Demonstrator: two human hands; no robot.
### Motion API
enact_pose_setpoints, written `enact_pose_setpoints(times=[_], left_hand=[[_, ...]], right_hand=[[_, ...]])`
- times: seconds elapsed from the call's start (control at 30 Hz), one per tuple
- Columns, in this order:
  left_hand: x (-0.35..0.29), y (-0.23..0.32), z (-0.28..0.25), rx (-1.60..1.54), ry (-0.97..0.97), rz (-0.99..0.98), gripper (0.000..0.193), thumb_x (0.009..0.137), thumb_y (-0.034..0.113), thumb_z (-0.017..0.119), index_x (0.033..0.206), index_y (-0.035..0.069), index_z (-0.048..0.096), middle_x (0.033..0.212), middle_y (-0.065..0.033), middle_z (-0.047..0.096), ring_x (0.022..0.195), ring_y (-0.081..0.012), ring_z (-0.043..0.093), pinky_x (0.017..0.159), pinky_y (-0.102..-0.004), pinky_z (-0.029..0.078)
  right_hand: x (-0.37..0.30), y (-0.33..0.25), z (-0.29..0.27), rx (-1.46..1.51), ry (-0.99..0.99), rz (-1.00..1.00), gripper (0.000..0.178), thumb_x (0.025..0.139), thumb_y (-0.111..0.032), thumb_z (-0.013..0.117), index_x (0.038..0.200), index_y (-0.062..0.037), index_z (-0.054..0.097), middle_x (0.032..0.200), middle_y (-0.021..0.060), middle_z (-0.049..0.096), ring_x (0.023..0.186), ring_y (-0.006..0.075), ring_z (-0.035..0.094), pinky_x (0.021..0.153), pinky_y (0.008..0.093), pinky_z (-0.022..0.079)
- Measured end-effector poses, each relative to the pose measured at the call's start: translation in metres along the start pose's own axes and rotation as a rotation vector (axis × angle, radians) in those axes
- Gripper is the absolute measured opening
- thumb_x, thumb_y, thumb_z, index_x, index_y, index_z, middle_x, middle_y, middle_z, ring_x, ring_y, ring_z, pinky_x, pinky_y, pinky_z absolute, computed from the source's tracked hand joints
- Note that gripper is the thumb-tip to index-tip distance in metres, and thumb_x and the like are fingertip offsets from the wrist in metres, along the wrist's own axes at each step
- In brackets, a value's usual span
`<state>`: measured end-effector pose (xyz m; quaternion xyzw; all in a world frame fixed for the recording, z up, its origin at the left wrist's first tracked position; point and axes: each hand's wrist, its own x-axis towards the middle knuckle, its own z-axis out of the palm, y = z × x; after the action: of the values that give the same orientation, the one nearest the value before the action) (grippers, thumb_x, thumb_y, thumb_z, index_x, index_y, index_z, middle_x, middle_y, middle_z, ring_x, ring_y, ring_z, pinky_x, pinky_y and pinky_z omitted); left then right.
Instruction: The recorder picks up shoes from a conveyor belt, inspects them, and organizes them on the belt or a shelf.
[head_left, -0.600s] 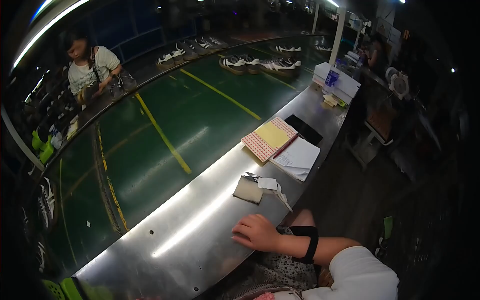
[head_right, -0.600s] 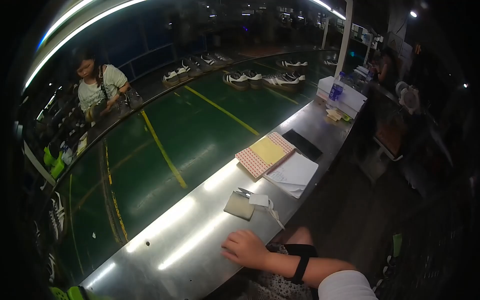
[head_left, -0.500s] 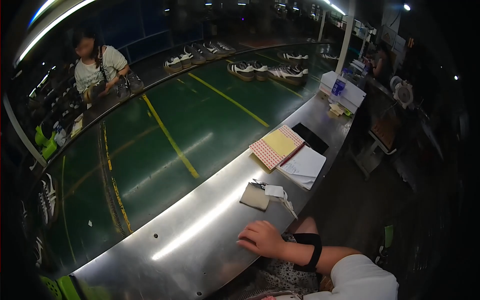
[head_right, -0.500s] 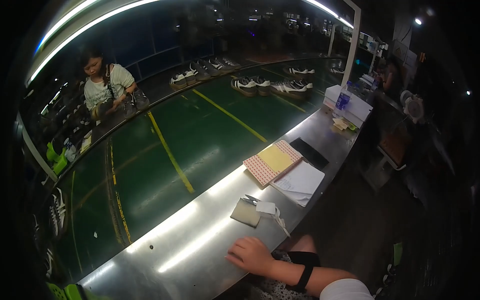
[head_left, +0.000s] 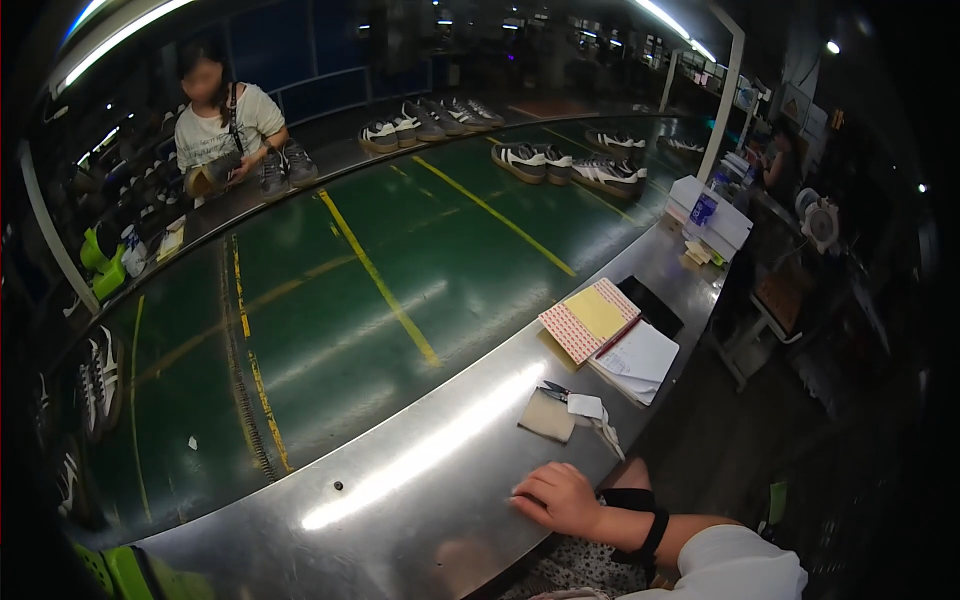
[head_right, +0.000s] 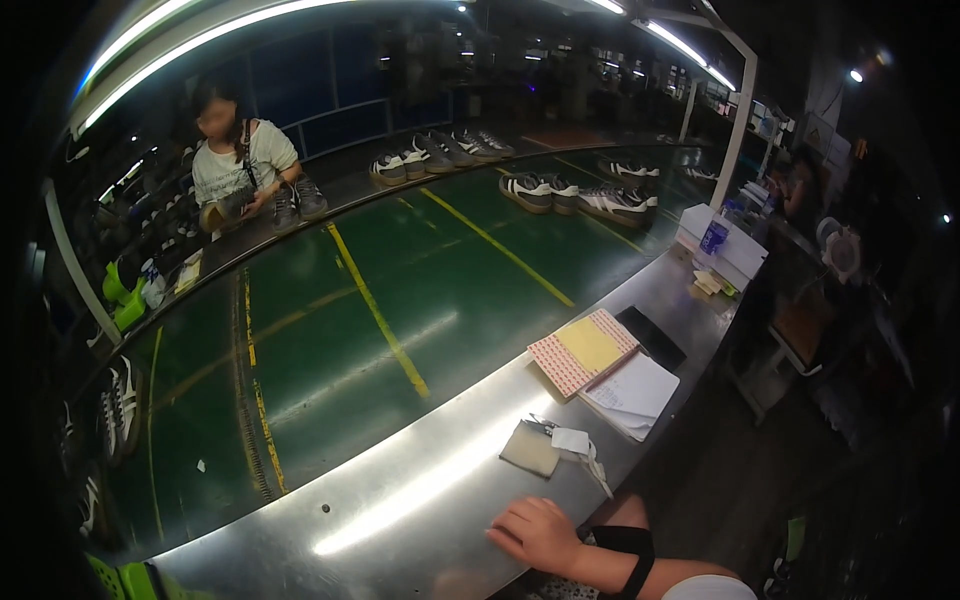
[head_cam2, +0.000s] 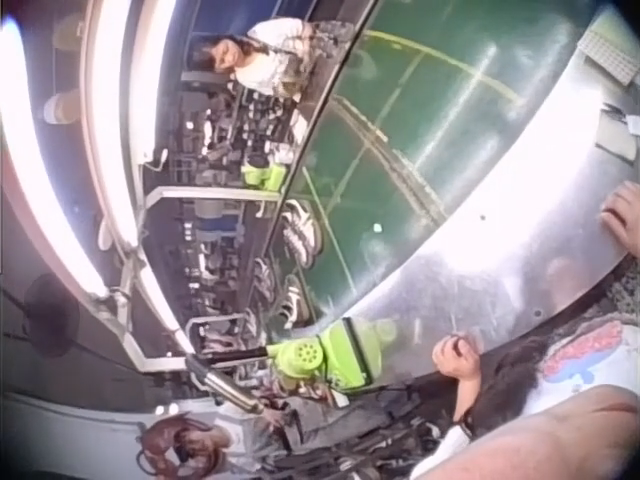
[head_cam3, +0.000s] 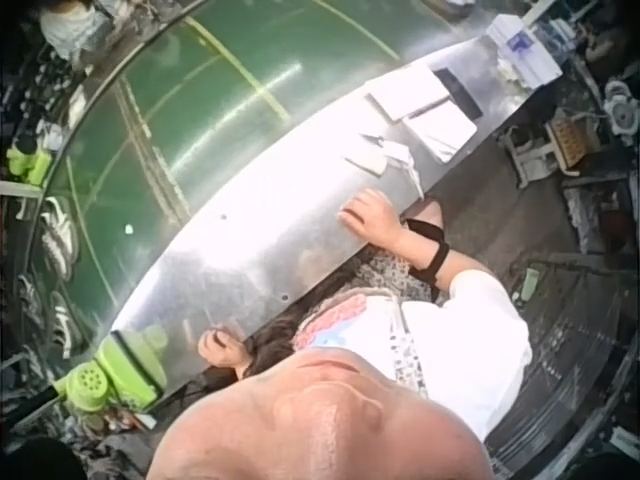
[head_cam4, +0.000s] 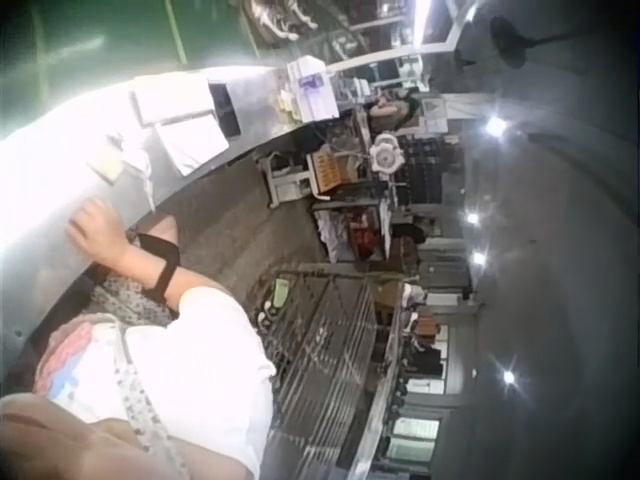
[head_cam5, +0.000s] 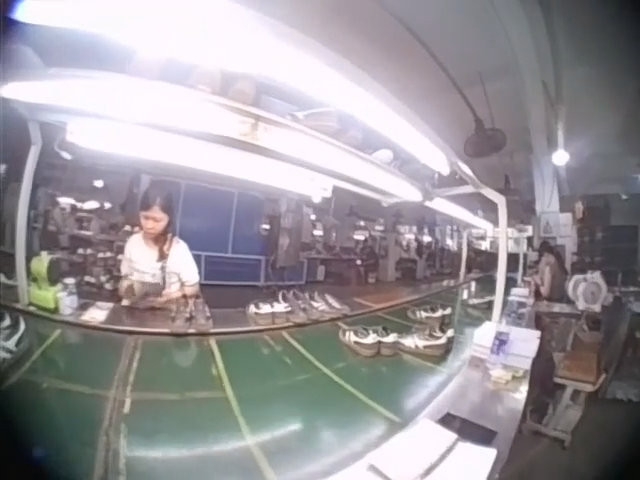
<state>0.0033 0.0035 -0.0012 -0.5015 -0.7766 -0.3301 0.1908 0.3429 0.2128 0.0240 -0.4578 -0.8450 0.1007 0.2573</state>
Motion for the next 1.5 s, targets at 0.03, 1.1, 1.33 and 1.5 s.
enact_pose_setpoints(times=[0.03, 1.1, 1.33, 1.5], left_hand=[[0.0, -0.001, 0.0, 0.001, 0.002, 0.009, 0.02, 0.084, 0.017, 0.054, 0.079, -0.001, 0.059, 0.084, -0.0167, 0.058, 0.08, -0.0341, 0.053, 0.075, -0.0445, 0.043], [-0.007, -0.026, -0.005, -0.164, 0.081, -0.339, 0.01, 0.079, 0.016, 0.062, 0.074, 0.008, 0.059, 0.077, -0.0039, 0.059, 0.073, -0.0232, 0.058, 0.063, -0.0332, 0.046], [-0.007, -0.023, -0.003, -0.047, 0.101, -0.322, 0.018, 0.073, 0.021, 0.07, 0.066, 0.01, 0.057, 0.07, -0.0022, 0.058, 0.065, -0.0215, 0.056, 0.055, -0.0316, 0.043], [-0.005, -0.023, -0.003, -0.024, 0.147, -0.281, 0.02, 0.07, 0.021, 0.072, 0.065, 0.01, 0.056, 0.068, -0.0019, 0.057, 0.063, -0.0203, 0.056, 0.053, -0.0303, 0.042]], right_hand=[[0.0, -0.001, 0.0, 0.0, -0.002, -0.006, 0.013, 0.077, -0.026, 0.066, 0.076, -0.0136, 0.061, 0.075, -0.0001, 0.055, 0.073, 0.0199, 0.055, 0.064, 0.0313, 0.042], [-0.002, -0.026, -0.004, -0.148, -0.083, -0.048, 0.029, 0.086, -0.025, 0.057, 0.091, 0.0032, 0.063, 0.087, 0.0209, 0.061, 0.081, 0.0361, 0.057, 0.075, 0.0422, 0.045], [-0.004, -0.025, -0.004, -0.143, -0.078, -0.035, 0.031, 0.086, -0.027, 0.057, 0.09, 0.0032, 0.063, 0.086, 0.0203, 0.062, 0.08, 0.0359, 0.056, 0.074, 0.042, 0.045], [-0.003, -0.025, -0.004, -0.147, -0.064, -0.051, 0.029, 0.086, -0.026, 0.058, 0.088, 0.003, 0.063, 0.084, 0.0197, 0.061, 0.078, 0.0357, 0.056, 0.073, 0.0422, 0.045]])
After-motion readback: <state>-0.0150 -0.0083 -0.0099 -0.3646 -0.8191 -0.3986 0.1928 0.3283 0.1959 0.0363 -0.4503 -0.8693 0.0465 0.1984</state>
